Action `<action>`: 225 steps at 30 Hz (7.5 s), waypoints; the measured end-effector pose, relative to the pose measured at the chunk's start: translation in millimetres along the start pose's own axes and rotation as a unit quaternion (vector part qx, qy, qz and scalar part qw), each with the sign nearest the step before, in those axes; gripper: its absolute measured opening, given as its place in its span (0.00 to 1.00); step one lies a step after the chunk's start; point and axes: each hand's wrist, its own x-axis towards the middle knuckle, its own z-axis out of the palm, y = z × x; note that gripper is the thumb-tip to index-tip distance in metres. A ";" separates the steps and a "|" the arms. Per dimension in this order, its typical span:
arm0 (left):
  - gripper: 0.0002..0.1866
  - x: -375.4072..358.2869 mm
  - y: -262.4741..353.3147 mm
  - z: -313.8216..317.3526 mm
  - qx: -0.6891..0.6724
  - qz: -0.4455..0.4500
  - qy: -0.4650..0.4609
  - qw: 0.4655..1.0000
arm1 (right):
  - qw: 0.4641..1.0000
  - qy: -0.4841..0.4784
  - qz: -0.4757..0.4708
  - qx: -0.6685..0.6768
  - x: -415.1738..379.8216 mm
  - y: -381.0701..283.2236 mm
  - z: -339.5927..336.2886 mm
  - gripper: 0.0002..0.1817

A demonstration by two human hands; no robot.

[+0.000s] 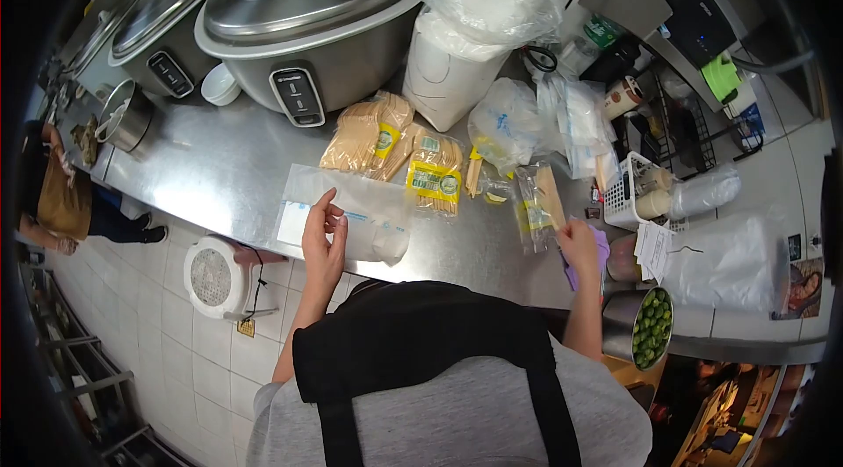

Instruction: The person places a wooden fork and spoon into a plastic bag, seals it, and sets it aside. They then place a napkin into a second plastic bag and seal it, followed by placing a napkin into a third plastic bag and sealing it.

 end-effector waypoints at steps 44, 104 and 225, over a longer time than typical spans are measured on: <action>0.23 -2.1 21.7 8.9 -0.609 -0.325 -0.062 0.721 | 0.759 -0.242 0.165 0.581 78.7 -110.4 78.0 0.06; 0.13 4.0 43.3 35.1 -0.460 -0.045 0.153 0.874 | 0.673 -0.384 -0.082 0.627 -66.8 -226.2 53.7 0.15; 0.23 35.2 10.7 10.7 0.238 -0.047 -0.539 0.807 | 0.870 -0.090 -0.482 0.055 8.1 -217.8 67.8 0.10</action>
